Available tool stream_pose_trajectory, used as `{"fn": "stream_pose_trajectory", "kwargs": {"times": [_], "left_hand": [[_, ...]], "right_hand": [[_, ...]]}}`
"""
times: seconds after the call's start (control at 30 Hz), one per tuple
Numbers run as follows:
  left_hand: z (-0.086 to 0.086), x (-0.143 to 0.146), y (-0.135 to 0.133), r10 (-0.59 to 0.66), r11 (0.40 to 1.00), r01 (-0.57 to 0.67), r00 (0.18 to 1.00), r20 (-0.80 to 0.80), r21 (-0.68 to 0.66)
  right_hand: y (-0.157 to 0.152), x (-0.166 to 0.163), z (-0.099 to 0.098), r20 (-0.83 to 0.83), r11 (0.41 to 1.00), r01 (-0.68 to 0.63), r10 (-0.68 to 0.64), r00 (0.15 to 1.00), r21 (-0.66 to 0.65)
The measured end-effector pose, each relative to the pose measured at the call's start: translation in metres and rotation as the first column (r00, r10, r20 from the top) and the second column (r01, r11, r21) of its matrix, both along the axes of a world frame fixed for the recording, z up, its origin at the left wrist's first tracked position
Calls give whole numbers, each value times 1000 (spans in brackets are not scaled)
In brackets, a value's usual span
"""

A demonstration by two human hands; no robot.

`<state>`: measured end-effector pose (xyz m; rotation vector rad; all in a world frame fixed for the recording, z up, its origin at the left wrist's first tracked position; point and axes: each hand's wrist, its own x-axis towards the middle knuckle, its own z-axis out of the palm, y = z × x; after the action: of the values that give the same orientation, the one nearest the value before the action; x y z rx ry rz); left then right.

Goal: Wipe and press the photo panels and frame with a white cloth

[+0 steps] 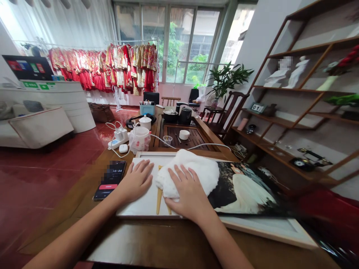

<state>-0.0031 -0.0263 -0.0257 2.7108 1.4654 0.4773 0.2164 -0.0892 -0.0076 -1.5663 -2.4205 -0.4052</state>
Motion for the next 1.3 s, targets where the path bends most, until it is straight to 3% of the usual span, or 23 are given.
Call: {"fn": "stream_pose_trajectory", "kwargs": {"times": [0.3,0.77,1.13,1.3], "left_hand": [[0,0,0,1,1000,-1,1000,12,-2],[1,0,-1,4,1000,-4,1000,11,-21],[0,0,-2,5,1000,-5,1000,24,-2],[0,0,-2,3,1000,-3,1000,26,-14]], "right_hand": [[-22,4,0,31,1000,-18,18,999,-18],[16,3,6,-29,1000,-17,17,999,-12],[-20,4,-4,7,1000,-30,30,1000,-8],[-14,4,-1,-7,999,-36,36,999,-20]]}}
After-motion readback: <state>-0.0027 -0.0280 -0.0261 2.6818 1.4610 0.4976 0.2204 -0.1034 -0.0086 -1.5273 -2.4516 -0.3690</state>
